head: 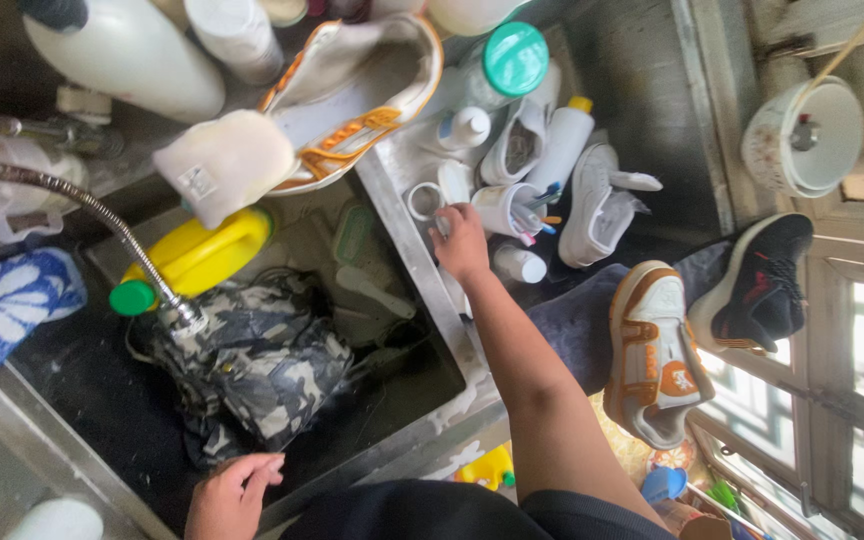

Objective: The person washes dark-colored clothes by hand in a kitchen sink. They use a white cup to scoop and pour water over the garments, scrub them with their hands, and rinse them under running water from the faucet.

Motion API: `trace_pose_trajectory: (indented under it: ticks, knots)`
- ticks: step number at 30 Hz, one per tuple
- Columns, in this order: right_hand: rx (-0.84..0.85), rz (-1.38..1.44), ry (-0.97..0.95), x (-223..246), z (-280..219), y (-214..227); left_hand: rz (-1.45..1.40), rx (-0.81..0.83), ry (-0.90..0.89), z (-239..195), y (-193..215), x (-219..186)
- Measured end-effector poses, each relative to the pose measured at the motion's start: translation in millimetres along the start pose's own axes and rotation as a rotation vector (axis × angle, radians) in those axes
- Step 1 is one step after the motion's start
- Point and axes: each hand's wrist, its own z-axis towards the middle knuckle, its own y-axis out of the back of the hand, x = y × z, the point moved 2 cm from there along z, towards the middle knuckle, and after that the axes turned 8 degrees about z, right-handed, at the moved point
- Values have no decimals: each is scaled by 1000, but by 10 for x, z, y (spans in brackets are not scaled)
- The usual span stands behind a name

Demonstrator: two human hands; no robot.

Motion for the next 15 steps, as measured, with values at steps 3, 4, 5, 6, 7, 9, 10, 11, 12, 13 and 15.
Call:
trace_pose_trajectory:
  ticks: [3, 4, 5, 6, 7, 9, 10, 11, 12, 13, 15]
  knots:
    - [-51, 122, -7, 531, -26, 250, -145, -161, -164, -174, 100, -84]
    - [-96, 172, 3, 706, -28, 373, -131, -176, -142, -204, 129, -92]
    - [-137, 221, 14, 872, -63, 508, -119, -191, -116, -256, 130, -91]
    - [-206, 292, -2, 1023, -146, 646, -107, -206, -91, -299, 133, -70]
    - [-274, 364, -15, 1166, -259, 759, -105, -167, 13, -318, 101, -34]
    - [-451, 383, 149, 1458, -630, 876, -107, -90, 224, -376, 3, 58]
    - [-500, 351, 216, 1576, -797, 817, -261, -139, 193, -402, -34, 89]
    - [-555, 317, 285, 1658, -939, 707, -415, -191, 157, -392, -74, 107]
    - [-409, 338, 273, 1691, -1059, 514, -569, -245, 119, -400, -108, 140]
    - [-261, 357, 264, 1671, -1135, 271, -555, -255, 133, -398, -145, 194]
    - [85, 319, 44, 1436, -1137, -301, -524, -272, 167, -398, -227, 314]
